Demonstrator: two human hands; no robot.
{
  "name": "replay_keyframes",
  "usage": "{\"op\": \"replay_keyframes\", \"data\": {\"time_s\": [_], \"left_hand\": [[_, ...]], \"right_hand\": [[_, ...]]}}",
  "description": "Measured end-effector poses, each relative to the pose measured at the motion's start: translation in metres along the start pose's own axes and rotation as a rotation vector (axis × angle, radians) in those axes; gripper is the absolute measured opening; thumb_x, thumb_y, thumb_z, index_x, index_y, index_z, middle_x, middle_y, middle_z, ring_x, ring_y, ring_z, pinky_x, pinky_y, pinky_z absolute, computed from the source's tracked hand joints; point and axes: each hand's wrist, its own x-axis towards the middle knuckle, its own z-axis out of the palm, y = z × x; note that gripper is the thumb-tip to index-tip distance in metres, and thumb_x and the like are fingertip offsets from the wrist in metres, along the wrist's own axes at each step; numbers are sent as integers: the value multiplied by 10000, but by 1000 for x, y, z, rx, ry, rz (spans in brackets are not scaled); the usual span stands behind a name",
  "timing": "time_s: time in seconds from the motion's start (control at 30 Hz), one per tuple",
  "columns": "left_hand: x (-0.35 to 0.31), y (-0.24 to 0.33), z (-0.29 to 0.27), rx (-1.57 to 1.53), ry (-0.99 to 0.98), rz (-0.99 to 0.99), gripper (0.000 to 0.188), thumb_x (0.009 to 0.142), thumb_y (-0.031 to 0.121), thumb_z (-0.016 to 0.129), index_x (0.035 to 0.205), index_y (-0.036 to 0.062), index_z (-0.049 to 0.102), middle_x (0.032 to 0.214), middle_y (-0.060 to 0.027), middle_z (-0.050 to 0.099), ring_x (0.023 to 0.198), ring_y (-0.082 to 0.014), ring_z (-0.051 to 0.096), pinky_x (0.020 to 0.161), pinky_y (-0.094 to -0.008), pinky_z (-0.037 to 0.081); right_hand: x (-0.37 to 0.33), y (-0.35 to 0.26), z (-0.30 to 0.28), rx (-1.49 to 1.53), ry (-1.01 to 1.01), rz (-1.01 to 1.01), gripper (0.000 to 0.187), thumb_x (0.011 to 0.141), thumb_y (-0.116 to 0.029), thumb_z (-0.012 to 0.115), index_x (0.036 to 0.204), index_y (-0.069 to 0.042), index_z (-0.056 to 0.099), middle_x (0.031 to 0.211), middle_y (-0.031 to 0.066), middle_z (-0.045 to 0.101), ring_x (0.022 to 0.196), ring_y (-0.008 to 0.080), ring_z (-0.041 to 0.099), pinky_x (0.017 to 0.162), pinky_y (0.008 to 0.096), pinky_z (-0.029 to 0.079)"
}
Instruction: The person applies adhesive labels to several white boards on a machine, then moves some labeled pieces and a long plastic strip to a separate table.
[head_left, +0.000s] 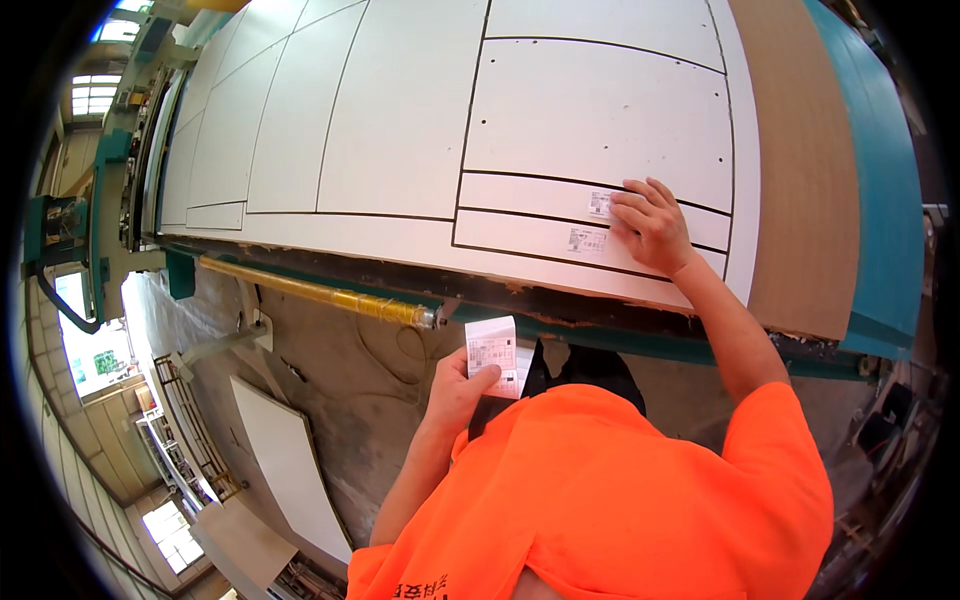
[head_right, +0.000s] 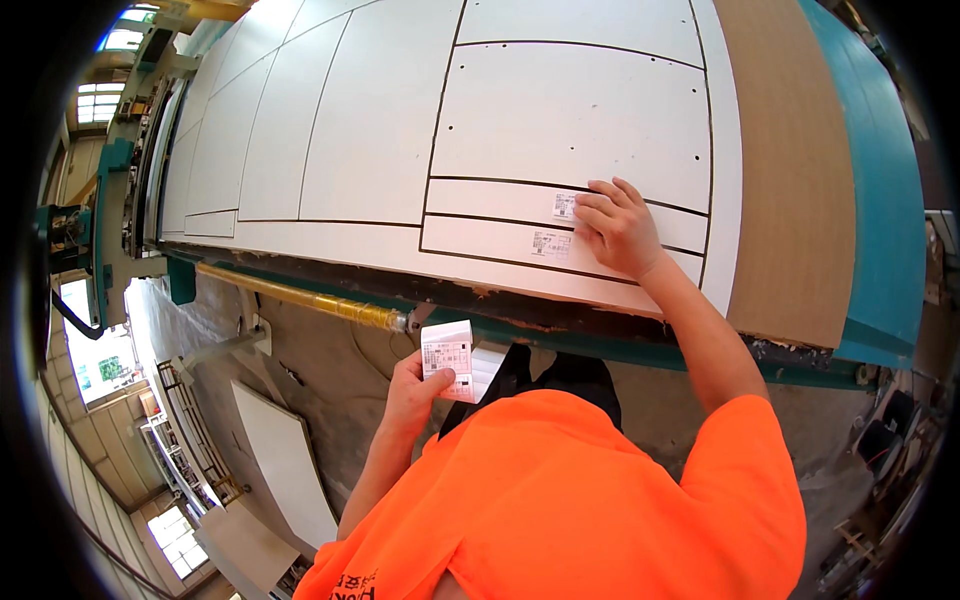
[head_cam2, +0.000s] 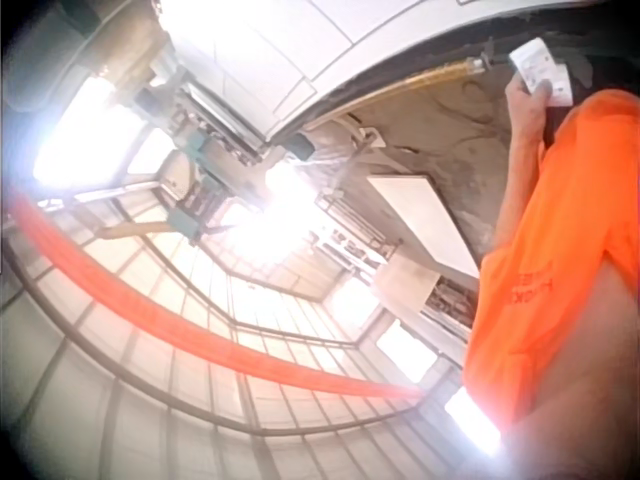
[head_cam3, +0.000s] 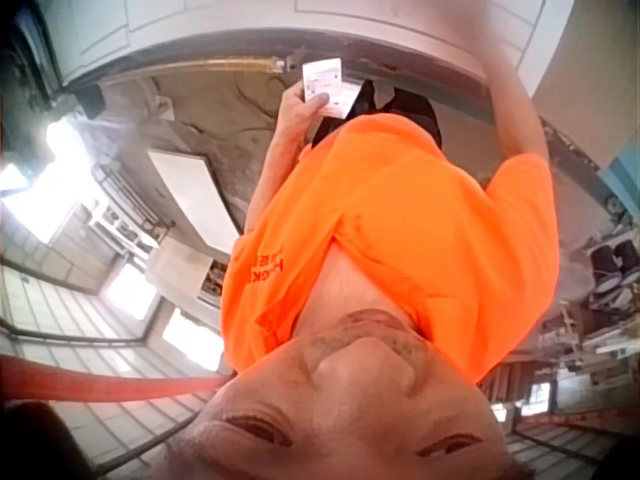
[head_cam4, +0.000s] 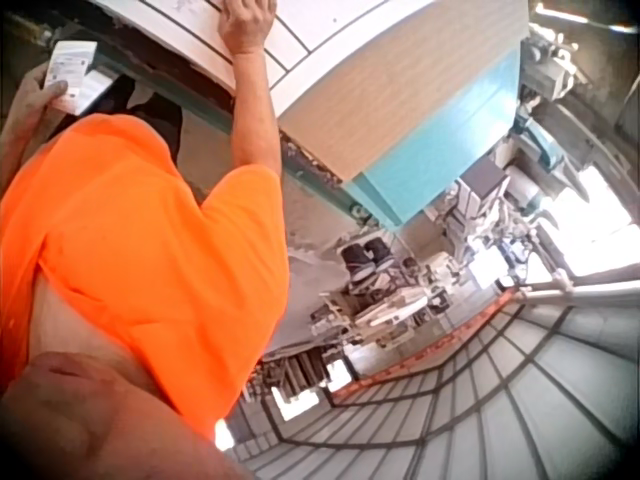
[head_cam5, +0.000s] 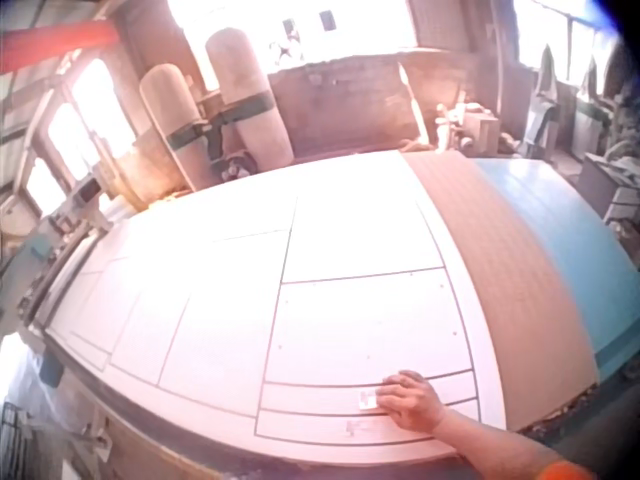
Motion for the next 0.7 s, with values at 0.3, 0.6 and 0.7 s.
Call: {"op": "replay_keyframes", "data": {"time_s": [0.3, 0.6, 0.7], "left_hand": [[20, 15, 2, -95, -60, 63, 250, 806, 56, 580, 1040, -31, 580, 949, -67, 637, 836, -111, 587, 760, -269, 467], [22, 28, 2, -152, -66, 106, 245, 807, 45, 601, 1040, -27, 584, 964, -78, 637, 855, -125, 603, 781, -281, 481], [25, 35, 4, -140, -102, 165, 235, 826, 57, 590, 1043, -31, 581, 965, -80, 636, 849, -120, 604, 764, -276, 490]], "right_hand": [[-3, -35, -7, -34, -448, 115, 766, 775, -399, 615, 1349, 11, 316, 1447, 151, 249, 1360, 280, 190, 1115, 408, 140], [14, -94, -23, 480, -136, 345, 420, 757, -187, 655, 1128, -14, 560, 1202, 160, 531, 1128, 299, 496, 959, 386, 380], [25, -143, -27, 1075, -304, 567, 208, 767, -151, 661, 904, 1, 626, 836, 82, 634, 792, 176, 595, 737, 293, 461]]}}
